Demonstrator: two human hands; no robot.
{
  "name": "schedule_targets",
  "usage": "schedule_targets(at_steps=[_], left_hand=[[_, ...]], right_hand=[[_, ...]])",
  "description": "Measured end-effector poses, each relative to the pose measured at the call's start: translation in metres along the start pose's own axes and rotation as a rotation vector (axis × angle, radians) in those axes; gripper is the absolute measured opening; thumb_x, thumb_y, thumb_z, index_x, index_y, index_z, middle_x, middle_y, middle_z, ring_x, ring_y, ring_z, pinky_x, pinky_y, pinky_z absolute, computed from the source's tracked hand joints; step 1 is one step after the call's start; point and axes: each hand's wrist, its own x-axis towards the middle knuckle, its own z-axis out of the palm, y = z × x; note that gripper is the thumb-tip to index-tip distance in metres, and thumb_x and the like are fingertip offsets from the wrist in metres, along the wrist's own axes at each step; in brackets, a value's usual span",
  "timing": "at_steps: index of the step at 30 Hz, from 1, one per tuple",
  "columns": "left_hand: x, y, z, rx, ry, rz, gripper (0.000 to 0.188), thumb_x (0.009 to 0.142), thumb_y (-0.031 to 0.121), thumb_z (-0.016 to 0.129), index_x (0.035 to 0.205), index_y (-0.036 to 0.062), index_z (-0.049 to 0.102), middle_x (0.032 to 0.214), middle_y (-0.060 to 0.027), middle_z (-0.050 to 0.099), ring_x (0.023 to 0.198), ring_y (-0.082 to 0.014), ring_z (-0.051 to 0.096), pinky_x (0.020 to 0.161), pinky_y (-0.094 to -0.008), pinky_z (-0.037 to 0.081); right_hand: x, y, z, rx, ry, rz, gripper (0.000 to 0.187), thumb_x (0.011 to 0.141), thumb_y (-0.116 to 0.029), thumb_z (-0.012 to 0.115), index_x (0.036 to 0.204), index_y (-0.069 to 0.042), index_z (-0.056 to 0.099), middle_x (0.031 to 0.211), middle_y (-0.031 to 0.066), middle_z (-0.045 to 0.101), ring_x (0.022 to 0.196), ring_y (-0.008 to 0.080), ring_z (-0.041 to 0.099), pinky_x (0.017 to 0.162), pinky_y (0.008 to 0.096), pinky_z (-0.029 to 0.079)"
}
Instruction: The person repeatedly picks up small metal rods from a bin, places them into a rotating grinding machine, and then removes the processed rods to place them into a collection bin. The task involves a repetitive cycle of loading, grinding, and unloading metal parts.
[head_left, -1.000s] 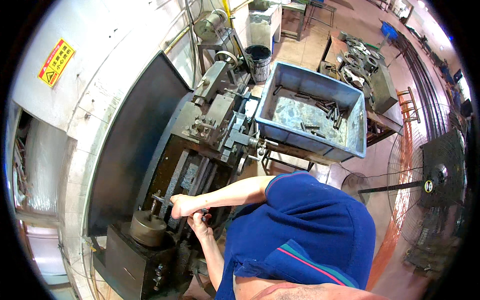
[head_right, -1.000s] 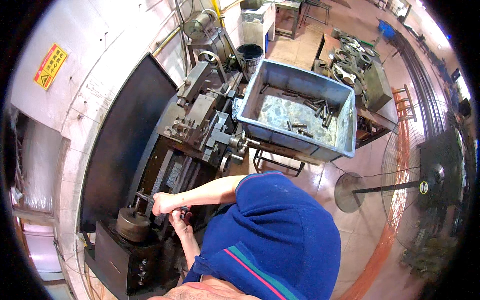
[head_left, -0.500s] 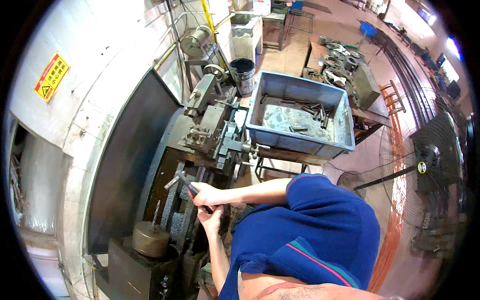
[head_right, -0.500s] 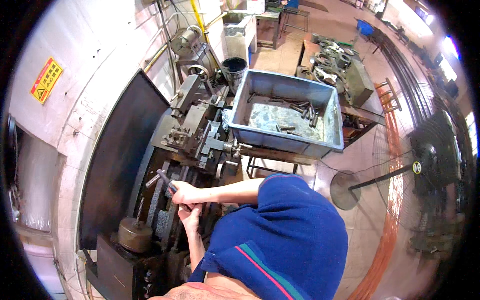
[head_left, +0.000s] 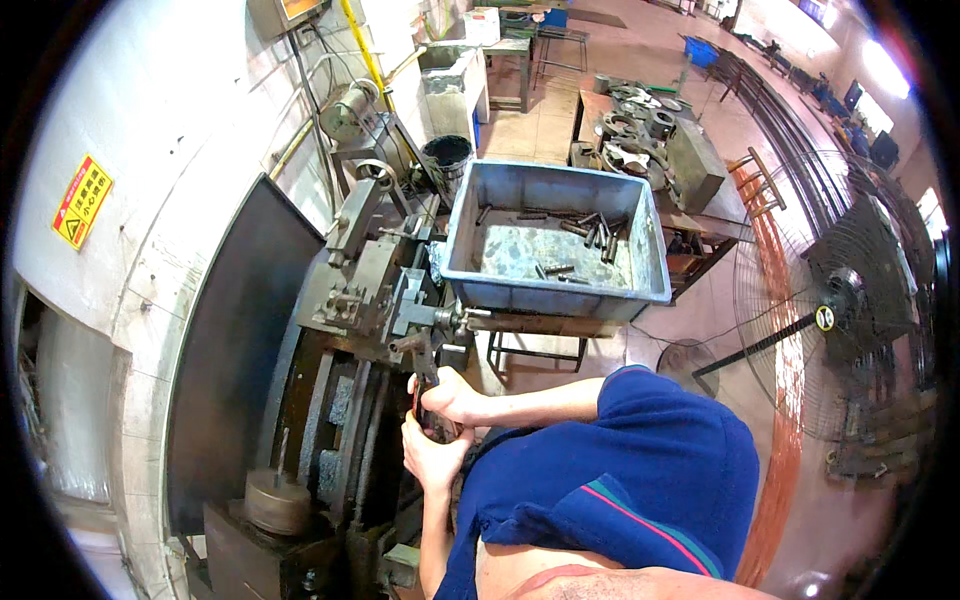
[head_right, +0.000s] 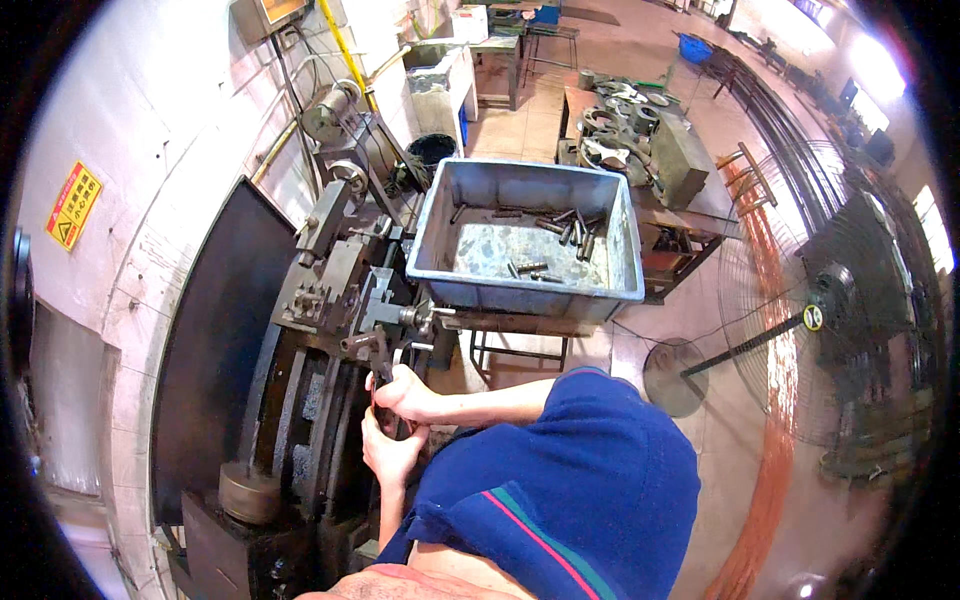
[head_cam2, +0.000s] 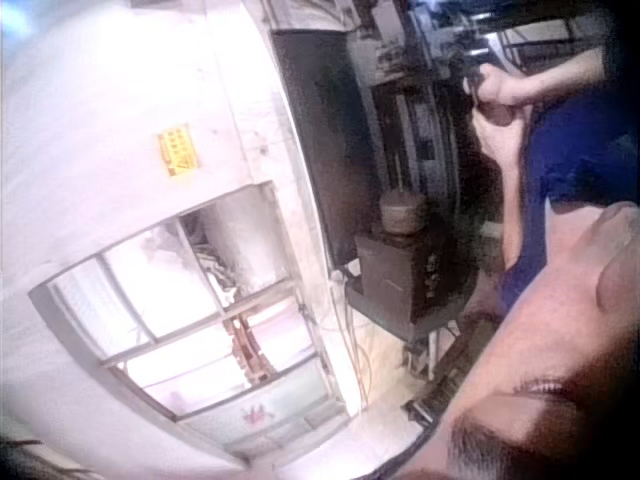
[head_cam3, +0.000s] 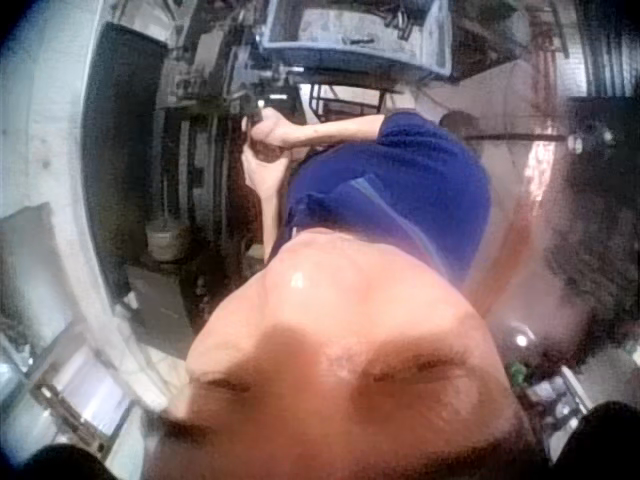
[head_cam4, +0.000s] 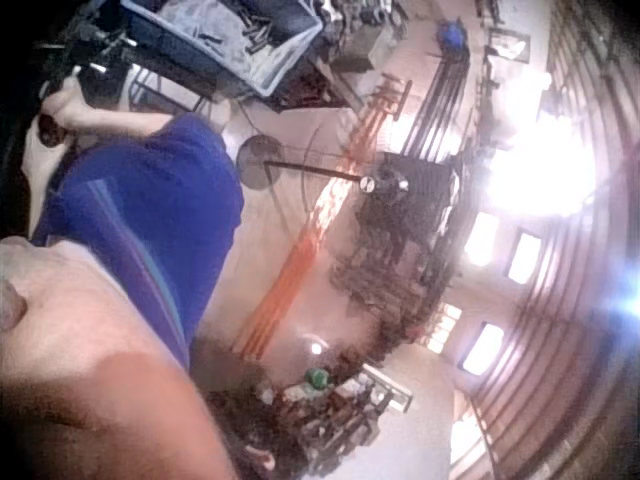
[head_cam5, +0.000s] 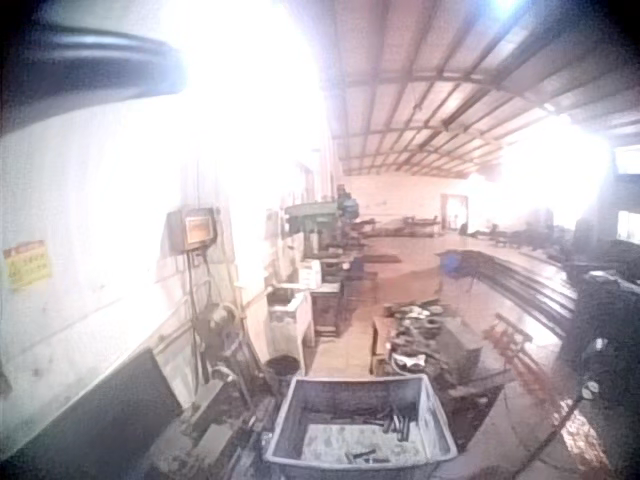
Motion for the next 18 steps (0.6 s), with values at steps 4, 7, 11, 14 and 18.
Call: schedule_targets(at_steps=[4, 7, 11, 14, 18], left_hand=[[0.000, -0.010, 0.014, -0.725, -0.132, 0.081, 0.039, 0.076, 0.001, 0.060, 0.113, -0.0035, 0.048, 0.090, -0.0049, 0.057, 0.077, -0.0100, 0.056, 0.066, -0.0223, 0.046], [-0.021, -0.044, 0.018, -0.723, -0.024, -0.157, 0.031, 0.080, 0.002, 0.058, 0.109, -0.0068, 0.050, 0.080, -0.0058, 0.058, 0.066, -0.0093, 0.055, 0.059, -0.0207, 0.045], [-0.066, -0.079, 0.026, -0.694, 0.158, -0.374, 0.029, 0.079, 0.001, 0.059, 0.105, -0.0078, 0.052, 0.072, -0.0049, 0.056, 0.061, -0.0084, 0.051, 0.058, -0.0217, 0.044], [-0.093, -0.107, 0.037, -0.734, 0.256, -0.498, 0.028, 0.078, 0.003, 0.060, 0.102, -0.0089, 0.052, 0.071, -0.0059, 0.057, 0.059, -0.0096, 0.052, 0.054, -0.0218, 0.043], [-0.096, -0.114, 0.041, -0.649, 0.285, -0.447, 0.026, 0.077, 0.005, 0.059, 0.100, -0.0073, 0.054, 0.063, -0.0037, 0.055, 0.052, -0.0092, 0.049, 0.049, -0.0223, 0.040]], right_hand=[[-0.007, -0.055, -0.050, 0.078, -0.092, 0.189, 0.018, 0.068, -0.003, 0.048, 0.083, -0.002, 0.058, 0.059, 0.0006, 0.049, 0.046, 0.0082, 0.040, 0.039, 0.0256, 0.031], [0.005, -0.069, -0.115, 0.346, -0.015, 0.222, 0.022, 0.073, -0.008, 0.045, 0.092, -0.002, 0.055, 0.057, 0.0007, 0.045, 0.039, 0.0061, 0.032, 0.035, 0.0211, 0.026], [0.027, -0.088, -0.195, 0.622, 0.183, 0.141, 0.027, 0.081, -0.008, 0.034, 0.101, 0.000, 0.050, 0.064, 0.0035, 0.048, 0.040, 0.0054, 0.032, 0.034, 0.0200, 0.028], [0.028, -0.091, -0.200, 0.736, 0.110, 0.144, 0.026, 0.088, -0.012, 0.031, 0.103, -0.001, 0.048, 0.069, 0.0053, 0.050, 0.040, 0.0061, 0.032, 0.034, 0.0202, 0.025], [0.009, -0.082, -0.133, 0.160, -0.148, 0.298, 0.035, 0.069, -0.004, 0.043, 0.104, -0.003, 0.051, 0.069, 0.0055, 0.054, 0.037, 0.0061, 0.032, 0.033, 0.0209, 0.023]])
